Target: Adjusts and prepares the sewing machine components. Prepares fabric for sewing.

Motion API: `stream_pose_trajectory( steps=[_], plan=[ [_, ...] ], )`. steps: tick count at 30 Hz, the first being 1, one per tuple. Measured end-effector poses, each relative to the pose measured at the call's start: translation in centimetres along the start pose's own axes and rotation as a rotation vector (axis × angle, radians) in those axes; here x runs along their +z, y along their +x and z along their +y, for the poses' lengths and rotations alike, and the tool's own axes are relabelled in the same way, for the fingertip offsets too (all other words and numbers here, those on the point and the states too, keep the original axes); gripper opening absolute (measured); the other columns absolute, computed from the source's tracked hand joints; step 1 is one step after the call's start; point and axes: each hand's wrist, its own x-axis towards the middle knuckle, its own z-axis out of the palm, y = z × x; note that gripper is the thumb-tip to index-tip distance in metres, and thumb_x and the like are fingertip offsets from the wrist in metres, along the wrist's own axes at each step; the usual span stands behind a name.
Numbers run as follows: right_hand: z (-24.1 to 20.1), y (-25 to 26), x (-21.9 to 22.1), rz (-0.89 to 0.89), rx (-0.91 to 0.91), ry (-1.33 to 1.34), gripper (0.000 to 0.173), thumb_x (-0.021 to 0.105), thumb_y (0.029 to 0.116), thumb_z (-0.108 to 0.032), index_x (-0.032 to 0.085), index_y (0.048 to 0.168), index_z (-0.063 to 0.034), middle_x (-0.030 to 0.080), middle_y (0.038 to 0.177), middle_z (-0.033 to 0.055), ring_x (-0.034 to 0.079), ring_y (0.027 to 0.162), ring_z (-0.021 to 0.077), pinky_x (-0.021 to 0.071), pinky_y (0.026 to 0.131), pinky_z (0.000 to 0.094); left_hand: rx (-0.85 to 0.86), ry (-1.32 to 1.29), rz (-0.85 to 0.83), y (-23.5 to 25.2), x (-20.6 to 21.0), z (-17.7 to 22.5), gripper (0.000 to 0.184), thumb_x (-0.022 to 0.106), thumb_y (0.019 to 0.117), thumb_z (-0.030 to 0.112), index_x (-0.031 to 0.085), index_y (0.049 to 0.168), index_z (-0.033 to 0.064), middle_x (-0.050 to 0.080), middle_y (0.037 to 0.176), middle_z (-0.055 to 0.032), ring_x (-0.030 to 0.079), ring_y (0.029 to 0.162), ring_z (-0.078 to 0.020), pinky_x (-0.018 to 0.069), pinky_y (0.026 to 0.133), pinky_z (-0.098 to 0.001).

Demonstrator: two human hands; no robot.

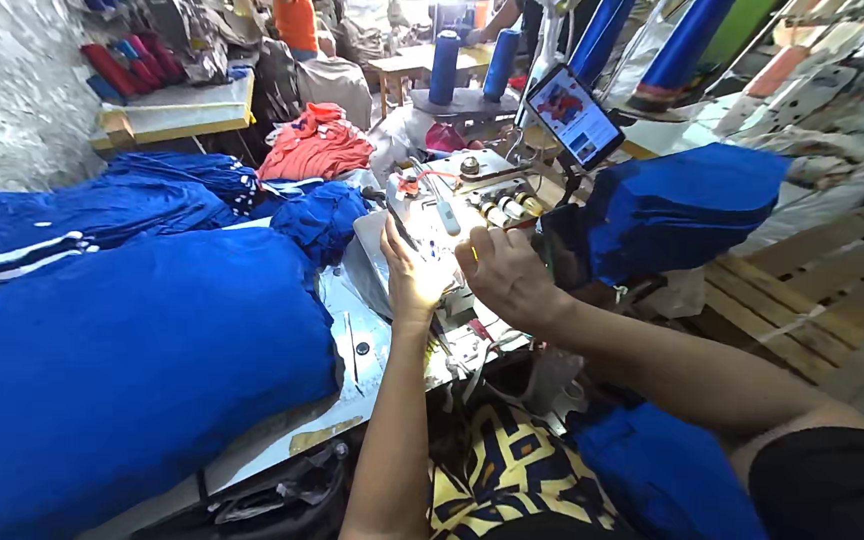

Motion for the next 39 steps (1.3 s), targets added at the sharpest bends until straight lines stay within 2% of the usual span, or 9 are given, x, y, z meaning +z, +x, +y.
stream_pose_trajectory(
  steps=[4, 8, 12, 15, 23, 26, 28, 34, 39],
  plan=[
    [-0.7, 0.5, -0.6, -0.001, 0.014, -0.039, 0.012, 0.063, 0.0854, 0.012, 0.067, 0.097, 0.0111, 0.064, 0.091, 0.0247, 0.067, 0.072, 0.0369, 0.0510, 0.055, 0.0423, -0.030, 0.084, -0.017, 0.1, -0.2, 0.5, 0.116, 0.087, 0.0735, 0.017, 0.013, 0.162, 0.0035, 0.024, 0.163, -0.0271, 0.057, 0.126, -0.0436, 0.0539, 0.093, -0.0561],
    [-1.1, 0.8, -0.5, -0.057, 0.036, -0.042, 0.016, 0.062, 0.0859, 0.013, 0.066, 0.101, 0.0123, 0.063, 0.090, 0.0259, 0.066, 0.070, 0.0381, 0.0504, 0.053, 0.0423, -0.020, 0.076, -0.019, 0.0, -0.2, 0.3, 0.115, 0.087, 0.0731, 0.015, 0.014, 0.162, 0.0017, 0.025, 0.163, -0.0272, 0.052, 0.132, -0.0440, 0.0526, 0.097, -0.0565],
    [-0.8, 0.7, -1.2, -0.234, 0.014, 0.006, 0.037, 0.062, 0.0873, 0.015, 0.063, 0.122, 0.0029, 0.060, 0.103, 0.0324, 0.066, 0.082, 0.0470, 0.0522, 0.061, 0.0483, -0.046, 0.094, -0.040, 0.0, -0.3, 0.6, 0.113, 0.086, 0.0769, 0.016, 0.013, 0.162, 0.0027, 0.023, 0.164, -0.0276, 0.053, 0.132, -0.0434, 0.0527, 0.097, -0.0559],
    [-0.3, 0.5, -1.6, -0.287, -0.084, 0.051, 0.036, 0.064, 0.0851, 0.018, 0.064, 0.118, 0.0041, 0.059, 0.114, 0.0317, 0.066, 0.087, 0.0470, 0.0549, 0.066, 0.0497, -0.020, 0.066, -0.045, -0.1, -0.5, 0.5, 0.119, 0.089, 0.0726, 0.018, 0.012, 0.162, 0.0018, 0.022, 0.164, -0.0281, 0.045, 0.139, -0.0437, 0.0490, 0.104, -0.0542],
    [-0.7, 0.3, -0.9, -0.043, -0.252, -0.076, 0.006, 0.061, 0.0853, 0.014, 0.066, 0.088, 0.0116, 0.064, 0.083, 0.0252, 0.068, 0.074, 0.0389, 0.0533, 0.061, 0.0451, 0.011, 0.064, -0.049, -0.3, -0.7, 0.3, 0.116, 0.086, 0.0732, 0.017, 0.014, 0.162, 0.0033, 0.023, 0.163, -0.0279, 0.045, 0.140, -0.0434, 0.0487, 0.104, -0.0537],
    [-1.0, 0.4, -0.6, -0.071, -0.242, -0.084, 0.007, 0.060, 0.0857, 0.014, 0.066, 0.090, 0.0123, 0.062, 0.079, 0.0252, 0.067, 0.070, 0.0391, 0.0525, 0.059, 0.0449, 0.009, 0.051, -0.049, -0.3, -0.8, 0.4, 0.113, 0.085, 0.0750, 0.015, 0.015, 0.162, 0.0028, 0.024, 0.163, -0.0286, 0.044, 0.140, -0.0441, 0.0483, 0.104, -0.0540],
    [-0.9, 0.6, -0.6, -0.105, -0.221, -0.051, 0.019, 0.062, 0.0862, 0.014, 0.069, 0.102, 0.0067, 0.060, 0.078, 0.0259, 0.066, 0.069, 0.0413, 0.0520, 0.058, 0.0462, -0.010, 0.041, -0.051, -0.1, -0.9, 0.6, 0.108, 0.083, 0.0794, 0.019, 0.016, 0.162, 0.0027, 0.025, 0.163, -0.0276, 0.044, 0.140, -0.0425, 0.0478, 0.105, -0.0530],
    [-0.7, 1.0, -1.4, -0.317, -0.211, -0.084, 0.029, 0.057, 0.0909, 0.016, 0.066, 0.116, 0.0040, 0.060, 0.093, 0.0281, 0.064, 0.079, 0.0435, 0.0509, 0.064, 0.0473, -0.025, 0.074, -0.073, 0.0, -0.8, 0.7, 0.116, 0.089, 0.0744, 0.021, 0.016, 0.163, 0.0041, 0.023, 0.163, -0.0278, 0.043, 0.141, -0.0438, 0.0470, 0.106, -0.0544],
    [-0.5, 1.0, -1.3, -0.237, -0.287, -0.050, 0.021, 0.058, 0.0888, 0.018, 0.067, 0.107, 0.0098, 0.062, 0.104, 0.0285, 0.066, 0.076, 0.0409, 0.0528, 0.059, 0.0455, -0.026, 0.084, -0.090, -0.1, -1.0, 0.8, 0.113, 0.086, 0.0751, 0.018, 0.016, 0.162, 0.0037, 0.026, 0.162, -0.0270, 0.043, 0.141, -0.0431, 0.0470, 0.106, -0.0545]
  ],
)
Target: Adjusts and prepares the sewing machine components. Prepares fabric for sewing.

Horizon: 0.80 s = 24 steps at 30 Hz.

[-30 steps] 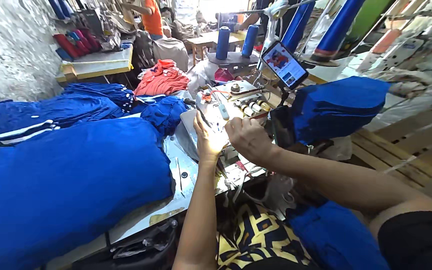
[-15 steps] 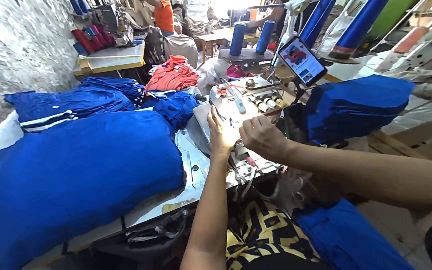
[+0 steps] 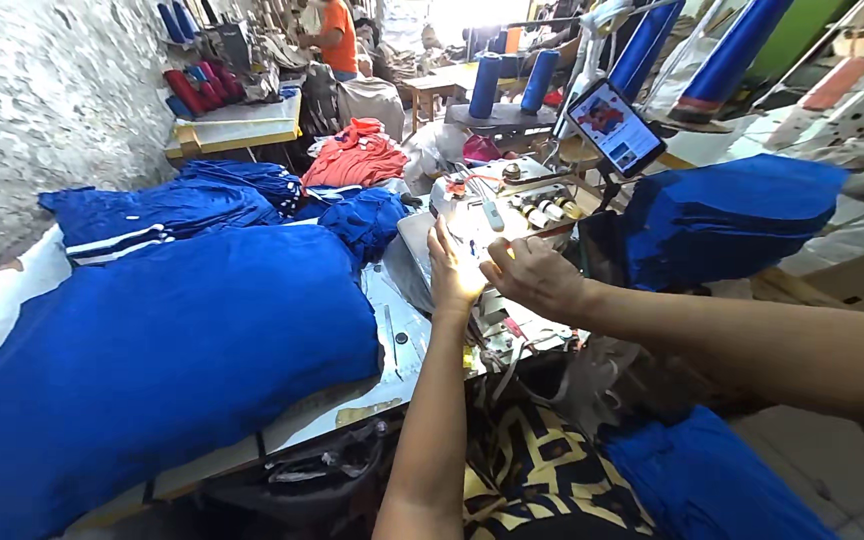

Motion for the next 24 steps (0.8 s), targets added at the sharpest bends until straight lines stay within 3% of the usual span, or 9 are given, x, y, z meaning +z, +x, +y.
stream_pose_trajectory(
  steps=[5, 9, 12, 15, 18, 21, 22, 24],
  plan=[
    [-0.2, -0.1, 0.5, 0.098, -0.043, -0.054, 0.014, 0.058, 0.0874, 0.017, 0.070, 0.093, 0.0114, 0.065, 0.092, 0.0258, 0.067, 0.074, 0.0379, 0.0533, 0.061, 0.0449, 0.029, -0.019, 0.023, 0.0, 0.2, -0.3, 0.108, 0.084, 0.0774, 0.019, 0.018, 0.162, 0.0013, 0.028, 0.161, -0.0278, 0.043, 0.142, -0.0428, 0.0451, 0.108, -0.0538],
    [0.2, -0.2, 0.4, 0.044, -0.058, -0.120, 0.012, 0.056, 0.0885, 0.016, 0.067, 0.088, 0.0143, 0.064, 0.083, 0.0261, 0.067, 0.074, 0.0387, 0.0529, 0.062, 0.0449, 0.053, -0.043, 0.040, 0.1, 0.4, -0.4, 0.111, 0.087, 0.0736, 0.020, 0.021, 0.160, -0.0009, 0.029, 0.161, -0.0289, 0.041, 0.142, -0.0441, 0.0446, 0.108, -0.0560],
    [0.7, -0.1, -0.1, -0.068, -0.044, -0.075, 0.014, 0.053, 0.0929, 0.014, 0.067, 0.097, 0.0131, 0.062, 0.082, 0.0270, 0.067, 0.075, 0.0411, 0.0530, 0.065, 0.0468, -0.019, -0.008, -0.021, 0.2, 0.1, 0.0, 0.114, 0.088, 0.0745, 0.023, 0.017, 0.162, 0.0019, 0.025, 0.163, -0.0272, 0.040, 0.143, -0.0430, 0.0441, 0.109, -0.0547],
    [0.8, 0.0, -0.6, -0.176, -0.024, -0.041, 0.026, 0.051, 0.0956, 0.014, 0.068, 0.115, 0.0103, 0.062, 0.088, 0.0302, 0.067, 0.079, 0.0448, 0.0532, 0.069, 0.0498, -0.033, -0.007, -0.036, 0.2, 0.0, 0.1, 0.117, 0.090, 0.0736, 0.025, 0.017, 0.162, 0.0026, 0.023, 0.164, -0.0273, 0.040, 0.143, -0.0430, 0.0432, 0.110, -0.0545],
    [0.7, 0.2, -0.4, -0.179, -0.019, -0.049, 0.028, 0.050, 0.0955, 0.015, 0.068, 0.117, 0.0089, 0.061, 0.090, 0.0287, 0.065, 0.078, 0.0422, 0.0521, 0.066, 0.0474, -0.042, -0.015, -0.042, 0.3, -0.1, 0.2, 0.113, 0.089, 0.0751, 0.025, 0.019, 0.162, 0.0039, 0.023, 0.164, -0.0267, 0.039, 0.145, -0.0423, 0.0416, 0.112, -0.0535],
    [0.5, 0.6, -1.0, -0.342, 0.019, -0.012, 0.037, 0.049, 0.0983, 0.012, 0.065, 0.130, 0.0025, 0.060, 0.102, 0.0314, 0.064, 0.086, 0.0446, 0.0514, 0.073, 0.0494, -0.054, 0.019, -0.064, 0.3, -0.3, 0.5, 0.110, 0.087, 0.0784, 0.022, 0.018, 0.162, 0.0031, 0.022, 0.165, -0.0268, 0.037, 0.146, -0.0415, 0.0396, 0.114, -0.0518],
    [0.6, 0.7, -1.2, -0.407, 0.031, -0.003, 0.037, 0.048, 0.0992, 0.011, 0.064, 0.132, 0.0021, 0.059, 0.105, 0.0324, 0.064, 0.090, 0.0460, 0.0513, 0.076, 0.0510, -0.039, 0.024, -0.050, 0.2, -0.2, 0.4, 0.109, 0.087, 0.0781, 0.021, 0.019, 0.162, 0.0021, 0.023, 0.164, -0.0276, 0.038, 0.146, -0.0420, 0.0399, 0.114, -0.0515],
    [1.0, 0.7, -1.0, -0.472, 0.017, -0.061, 0.028, 0.045, 0.1008, 0.009, 0.063, 0.123, 0.0105, 0.060, 0.102, 0.0317, 0.064, 0.090, 0.0456, 0.0514, 0.077, 0.0507, -0.013, 0.001, -0.021, 0.3, 0.0, 0.1, 0.112, 0.089, 0.0747, 0.020, 0.020, 0.161, 0.0016, 0.024, 0.164, -0.0281, 0.039, 0.145, -0.0426, 0.0407, 0.113, -0.0524]
  ],
)
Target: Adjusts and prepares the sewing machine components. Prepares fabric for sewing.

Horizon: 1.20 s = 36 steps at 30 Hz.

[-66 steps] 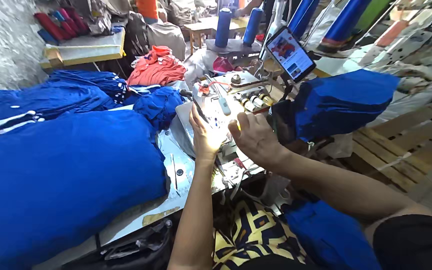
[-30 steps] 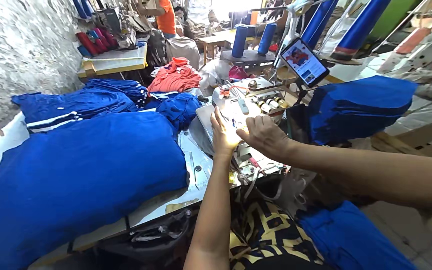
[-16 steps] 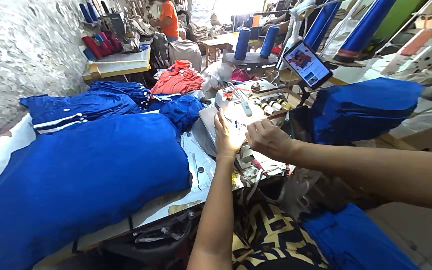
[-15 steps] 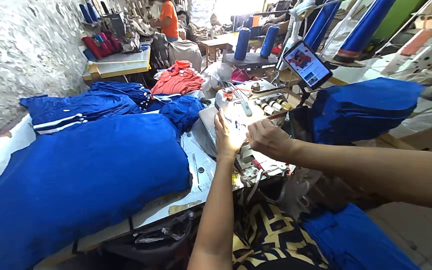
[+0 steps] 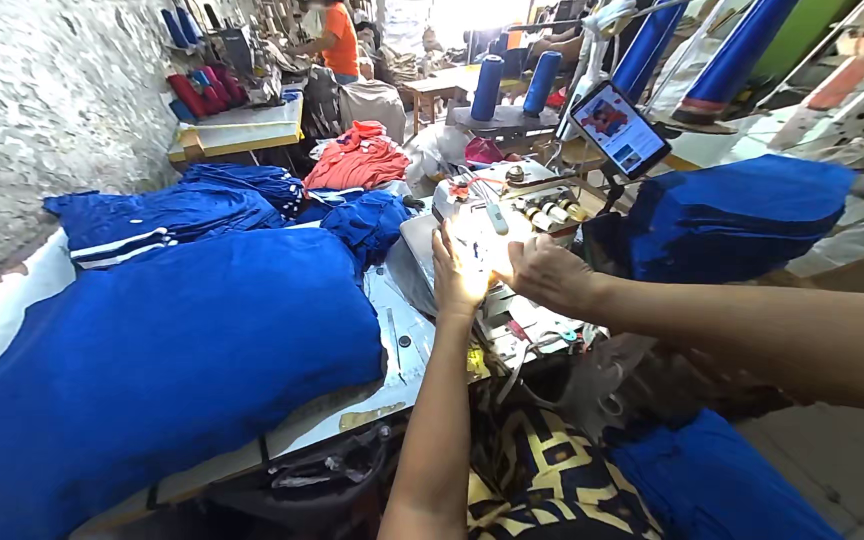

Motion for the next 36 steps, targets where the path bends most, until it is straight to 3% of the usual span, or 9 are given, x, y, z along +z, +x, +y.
stream_pose_trajectory(
  steps=[3, 7, 14, 21, 29, 31, 36],
  plan=[
    [0.1, 0.1, 0.4, -0.035, 0.002, -0.078, 0.022, 0.042, 0.1014, 0.009, 0.060, 0.109, 0.0183, 0.063, 0.092, 0.0299, 0.067, 0.087, 0.0437, 0.0523, 0.074, 0.0491, 0.009, -0.007, 0.013, -0.1, 0.3, -0.4, 0.115, 0.090, 0.0734, 0.026, 0.020, 0.161, 0.0016, 0.025, 0.163, -0.0277, 0.039, 0.145, -0.0420, 0.0409, 0.113, -0.0523],
    [0.3, 0.3, 0.5, -0.040, -0.042, 0.003, 0.021, 0.042, 0.0996, 0.012, 0.063, 0.103, 0.0131, 0.063, 0.086, 0.0245, 0.066, 0.085, 0.0405, 0.0502, 0.071, 0.0488, 0.024, -0.013, 0.026, -0.2, 0.4, -0.5, 0.116, 0.090, 0.0719, 0.023, 0.019, 0.161, -0.0001, 0.027, 0.162, -0.0282, 0.041, 0.143, -0.0428, 0.0429, 0.111, -0.0534],
    [0.9, 1.1, 3.0, 0.326, -0.097, 0.153, 0.013, 0.059, 0.0919, 0.008, 0.069, 0.086, 0.0034, 0.065, 0.073, 0.0170, 0.069, 0.071, 0.0345, 0.0516, 0.058, 0.0464, 0.002, -0.004, 0.005, -0.1, 0.3, -0.4, 0.108, 0.086, 0.0768, 0.024, 0.021, 0.160, -0.0018, 0.033, 0.160, -0.0274, 0.041, 0.144, -0.0403, 0.0406, 0.113, -0.0527],
    [1.2, 1.3, 4.7, 0.475, -0.030, 0.232, 0.007, 0.065, 0.0896, 0.002, 0.070, 0.085, 0.0005, 0.064, 0.069, 0.0154, 0.067, 0.062, 0.0333, 0.0495, 0.049, 0.0455, 0.070, 0.031, 0.033, -0.3, 0.9, -0.7, 0.103, 0.086, 0.0761, 0.027, 0.030, 0.156, -0.0062, 0.043, 0.154, -0.0273, 0.045, 0.142, -0.0394, 0.0403, 0.113, -0.0527],
    [0.8, 1.0, 2.7, 0.196, 0.083, 0.359, 0.017, 0.055, 0.0959, 0.002, 0.071, 0.089, 0.0039, 0.066, 0.072, 0.0189, 0.069, 0.071, 0.0382, 0.0502, 0.057, 0.0491, 0.004, 0.076, -0.035, 0.2, 1.0, 0.1, 0.098, 0.080, 0.0832, 0.029, 0.028, 0.157, -0.0067, 0.042, 0.156, -0.0265, 0.042, 0.145, -0.0369, 0.0339, 0.119, -0.0492],
    [0.6, 1.0, 3.2, 0.262, 0.097, 0.369, 0.017, 0.056, 0.0938, 0.003, 0.070, 0.086, 0.0043, 0.066, 0.071, 0.0192, 0.069, 0.069, 0.0388, 0.0508, 0.055, 0.0495, -0.002, 0.075, -0.038, 0.2, 1.0, 0.3, 0.095, 0.080, 0.0840, 0.028, 0.030, 0.156, -0.0070, 0.043, 0.156, -0.0261, 0.042, 0.146, -0.0356, 0.0339, 0.120, -0.0477],
    [-0.1, 1.3, 4.6, 0.469, 0.137, 0.398, 0.014, 0.059, 0.0916, 0.001, 0.071, 0.084, 0.0032, 0.064, 0.065, 0.0184, 0.068, 0.062, 0.0385, 0.0508, 0.049, 0.0497, -0.023, 0.077, -0.089, 0.4, 0.8, 0.6, 0.098, 0.078, 0.0855, 0.027, 0.022, 0.159, -0.0069, 0.038, 0.158, -0.0273, 0.040, 0.147, -0.0353, 0.0331, 0.120, -0.0464]
  ],
)
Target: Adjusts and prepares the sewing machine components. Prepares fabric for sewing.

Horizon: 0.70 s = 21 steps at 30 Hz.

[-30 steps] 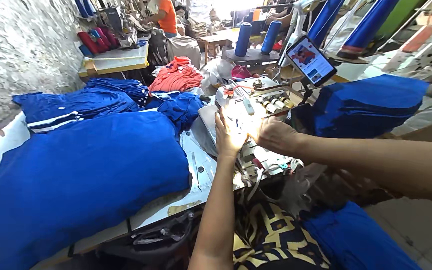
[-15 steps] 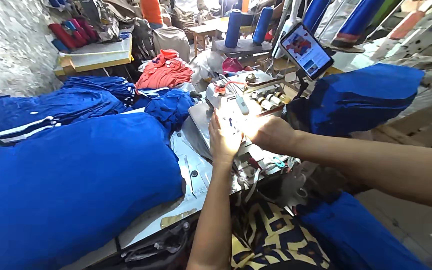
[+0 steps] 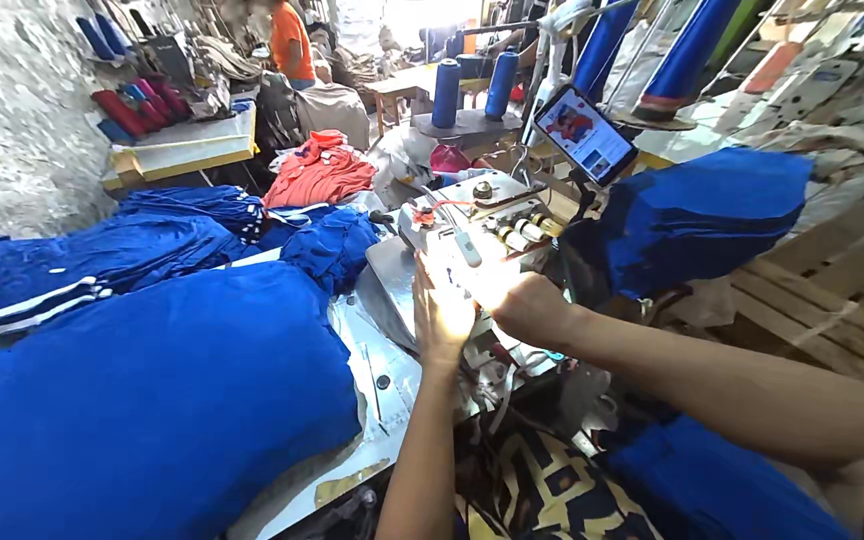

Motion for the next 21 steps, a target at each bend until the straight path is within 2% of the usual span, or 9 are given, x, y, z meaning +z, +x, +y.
stream_pose_trajectory(
  steps=[4, 6, 8, 16, 19, 21],
  plan=[
    [-0.2, -0.1, 0.2, -0.025, 0.045, 0.041, 0.019, 0.056, 0.0956, -0.003, 0.072, 0.086, 0.0032, 0.063, 0.064, 0.0187, 0.068, 0.062, 0.0394, 0.0501, 0.050, 0.0507, -0.014, -0.006, -0.045, 0.0, -0.2, 0.2, 0.098, 0.077, 0.0856, 0.023, 0.020, 0.159, -0.0083, 0.037, 0.158, -0.0294, 0.040, 0.147, -0.0367, 0.0334, 0.119, -0.0456],
    [-0.1, -0.2, 0.6, 0.003, 0.041, 0.056, 0.020, 0.057, 0.0948, -0.003, 0.072, 0.083, 0.0024, 0.063, 0.063, 0.0181, 0.068, 0.061, 0.0388, 0.0504, 0.049, 0.0505, -0.022, 0.005, -0.075, 0.1, -0.3, 0.3, 0.096, 0.077, 0.0866, 0.024, 0.021, 0.158, -0.0088, 0.040, 0.156, -0.0302, 0.042, 0.145, -0.0379, 0.0344, 0.119, -0.0472],
    [-0.3, -0.1, 0.1, -0.052, 0.069, 0.077, 0.022, 0.055, 0.0967, -0.004, 0.072, 0.085, 0.0031, 0.065, 0.067, 0.0194, 0.069, 0.065, 0.0399, 0.0512, 0.053, 0.0517, -0.046, 0.001, -0.115, 0.1, -0.6, 0.6, 0.095, 0.077, 0.0874, 0.023, 0.022, 0.158, -0.0083, 0.038, 0.158, -0.0293, 0.039, 0.147, -0.0370, 0.0324, 0.120, -0.0462],
    [-0.7, 0.4, -1.1, -0.257, 0.177, 0.182, 0.027, 0.048, 0.1012, -0.007, 0.073, 0.096, 0.0042, 0.069, 0.080, 0.0236, 0.070, 0.080, 0.0442, 0.0513, 0.065, 0.0570, -0.062, 0.007, -0.140, -0.2, -1.1, 1.0, 0.083, 0.076, 0.0865, 0.019, 0.035, 0.151, -0.0128, 0.043, 0.152, -0.0322, 0.043, 0.144, -0.0377, 0.0337, 0.119, -0.0459],
    [-0.9, 0.2, -0.6, -0.184, 0.195, 0.171, 0.030, 0.050, 0.1013, -0.010, 0.071, 0.087, 0.0059, 0.068, 0.076, 0.0236, 0.070, 0.076, 0.0437, 0.0512, 0.061, 0.0559, -0.051, -0.025, -0.117, -0.1, -0.7, 0.5, 0.091, 0.077, 0.0852, 0.019, 0.027, 0.155, -0.0118, 0.043, 0.153, -0.0318, 0.044, 0.143, -0.0393, 0.0362, 0.117, -0.0479],
    [-1.1, 0.3, -0.9, -0.204, 0.242, 0.200, 0.031, 0.050, 0.1014, -0.011, 0.070, 0.086, 0.0076, 0.069, 0.078, 0.0249, 0.071, 0.079, 0.0443, 0.0517, 0.065, 0.0568, -0.046, -0.037, -0.101, 0.0, -0.5, 0.2, 0.097, 0.078, 0.0839, 0.021, 0.022, 0.157, -0.0102, 0.044, 0.152, -0.0310, 0.046, 0.141, -0.0390, 0.0381, 0.116, -0.0488]
  ],
)
